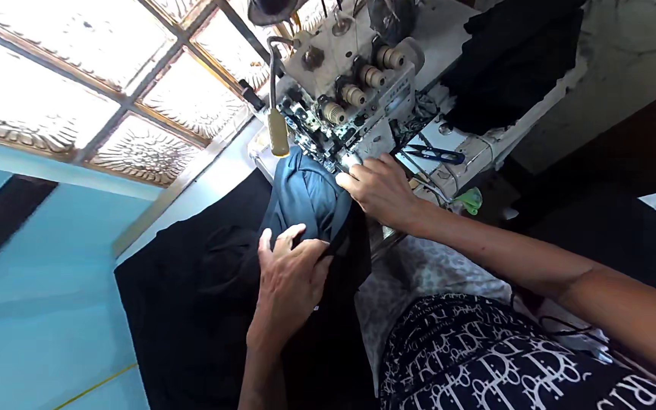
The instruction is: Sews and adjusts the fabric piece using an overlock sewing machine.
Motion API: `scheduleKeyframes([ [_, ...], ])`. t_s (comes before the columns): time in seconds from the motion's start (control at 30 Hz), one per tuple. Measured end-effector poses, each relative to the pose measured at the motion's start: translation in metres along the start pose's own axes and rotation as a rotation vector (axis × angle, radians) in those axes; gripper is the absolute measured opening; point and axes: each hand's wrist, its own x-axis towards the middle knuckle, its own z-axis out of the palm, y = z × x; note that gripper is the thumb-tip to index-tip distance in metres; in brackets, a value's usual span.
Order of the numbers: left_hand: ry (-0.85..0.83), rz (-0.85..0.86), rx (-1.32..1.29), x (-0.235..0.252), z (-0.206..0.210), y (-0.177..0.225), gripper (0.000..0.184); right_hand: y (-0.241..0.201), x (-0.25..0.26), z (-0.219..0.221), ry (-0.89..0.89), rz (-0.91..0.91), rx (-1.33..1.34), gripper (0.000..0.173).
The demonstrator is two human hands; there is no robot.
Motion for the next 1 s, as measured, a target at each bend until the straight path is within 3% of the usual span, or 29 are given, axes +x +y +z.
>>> scheduleKeyframes([
  [0.1, 0.015, 0.074, -0.074, -0.002, -0.010, 0.007, 0.033, -0.004, 0.008, -0.015, -0.052, -0.160, 0.034, 0.013],
  [0.23, -0.013, 0.045, 0.192, 0.001, -0.026, 0.011, 0.016, -0.028, -0.002, -0.057, -0.477, -0.454, 0.340, 0.008],
  [0.3, -0.072, 0.002, 0.292, 0.005, -0.029, 0.008, 0.008, -0.034, -0.001, -0.072, -0.635, -0.466, 0.400, 0.005],
  [0.37, -0.106, -0.034, 0.338, 0.009, -0.028, -0.002, 0.003, -0.027, 0.007, -0.079, -0.639, -0.383, 0.383, 0.013],
  [0.43, -0.124, -0.084, 0.264, 0.014, -0.028, -0.018, 0.020, -0.020, 0.016, -0.082, -0.596, -0.225, 0.293, 0.014],
  [0.53, -0.088, -0.205, 0.103, 0.025, -0.024, -0.031, 0.037, -0.007, 0.024, -0.056, -0.353, -0.138, 0.161, 0.013],
  [0.63, 0.042, -0.244, 0.120, 0.035, -0.008, -0.034, 0.031, 0.007, 0.029, -0.020, -0.053, -0.231, 0.126, 0.014],
  [0.7, 0.146, -0.235, 0.158, 0.038, 0.007, -0.038, 0.027, 0.009, 0.029, -0.005, 0.057, -0.268, 0.140, 0.017],
  [1.0, 0.390, -0.123, 0.155, 0.023, 0.018, -0.022, 0.014, 0.015, 0.003, 0.001, 0.109, -0.272, 0.330, 0.019],
])
